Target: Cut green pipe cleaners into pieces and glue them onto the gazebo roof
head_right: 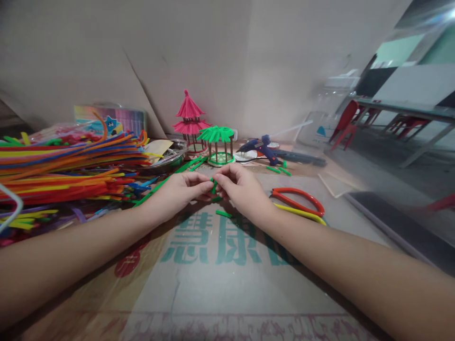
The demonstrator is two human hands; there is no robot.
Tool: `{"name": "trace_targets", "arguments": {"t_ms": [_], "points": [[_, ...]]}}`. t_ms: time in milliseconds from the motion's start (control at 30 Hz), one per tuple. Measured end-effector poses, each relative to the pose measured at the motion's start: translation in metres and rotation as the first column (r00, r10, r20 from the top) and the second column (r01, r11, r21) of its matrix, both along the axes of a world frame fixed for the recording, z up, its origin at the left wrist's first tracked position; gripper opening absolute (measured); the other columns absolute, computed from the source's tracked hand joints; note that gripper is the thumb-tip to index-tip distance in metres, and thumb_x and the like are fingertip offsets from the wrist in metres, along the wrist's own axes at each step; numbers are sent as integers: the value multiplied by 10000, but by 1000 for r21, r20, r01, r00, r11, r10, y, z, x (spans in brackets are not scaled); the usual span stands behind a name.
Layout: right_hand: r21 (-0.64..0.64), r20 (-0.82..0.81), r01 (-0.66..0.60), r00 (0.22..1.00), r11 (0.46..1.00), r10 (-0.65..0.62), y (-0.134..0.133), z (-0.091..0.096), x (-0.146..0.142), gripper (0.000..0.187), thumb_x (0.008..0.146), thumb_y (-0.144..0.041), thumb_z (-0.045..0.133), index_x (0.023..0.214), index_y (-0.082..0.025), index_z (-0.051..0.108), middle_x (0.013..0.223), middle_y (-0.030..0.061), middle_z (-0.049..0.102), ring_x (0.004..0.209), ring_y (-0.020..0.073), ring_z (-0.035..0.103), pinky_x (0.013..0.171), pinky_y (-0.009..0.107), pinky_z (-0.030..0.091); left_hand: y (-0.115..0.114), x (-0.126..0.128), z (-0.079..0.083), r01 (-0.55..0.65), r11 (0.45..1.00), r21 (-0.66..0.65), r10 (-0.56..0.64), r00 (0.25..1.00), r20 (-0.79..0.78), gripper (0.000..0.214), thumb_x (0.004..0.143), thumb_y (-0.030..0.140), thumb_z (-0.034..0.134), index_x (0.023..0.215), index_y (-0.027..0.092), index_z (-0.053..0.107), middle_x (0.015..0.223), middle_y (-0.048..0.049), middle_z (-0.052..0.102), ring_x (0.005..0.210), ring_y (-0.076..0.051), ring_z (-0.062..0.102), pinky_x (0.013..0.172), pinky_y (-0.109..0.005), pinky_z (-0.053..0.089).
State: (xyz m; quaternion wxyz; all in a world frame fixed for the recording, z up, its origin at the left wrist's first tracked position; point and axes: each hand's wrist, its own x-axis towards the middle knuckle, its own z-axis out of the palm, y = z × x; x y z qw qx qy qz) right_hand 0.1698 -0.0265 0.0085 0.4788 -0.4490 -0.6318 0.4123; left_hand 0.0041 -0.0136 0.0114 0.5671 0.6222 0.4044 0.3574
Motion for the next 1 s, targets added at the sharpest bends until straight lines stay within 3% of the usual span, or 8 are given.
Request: {"name": "trace_targets", "arguments": {"t_ms": [267,533,1000], "points": [[17,26,29,999,999,-29,1,0,2,129,795,-309,600,800,-187,560,648,-44,544,543,98,490,506,232,391,-4,1,4,3,999,42,0,997,-77,144,813,272,640,836,132,661,728,-9,683,623,-91,598,583,-194,458],[12,16,13,1000,1000,-13,1,-1,3,145,795,-321,608,805,-186,553,689,-39,564,561,97,531,531,236,427,-1,-3,-1,100,995,12,-99,992,-77,212,835,344,624,874,142,674,805,-44,730,681,-108,634,541,-177,428],[21,10,-2,1000,1000,1,1,-3,2,146,797,-318,614,807,-186,552,661,-46,560,542,88,522,506,218,418,2,-4,-4,74,995,61,-66,990,-121,299,784,435,660,872,150,685,810,-43,714,626,-90,584,521,-188,388]]}}
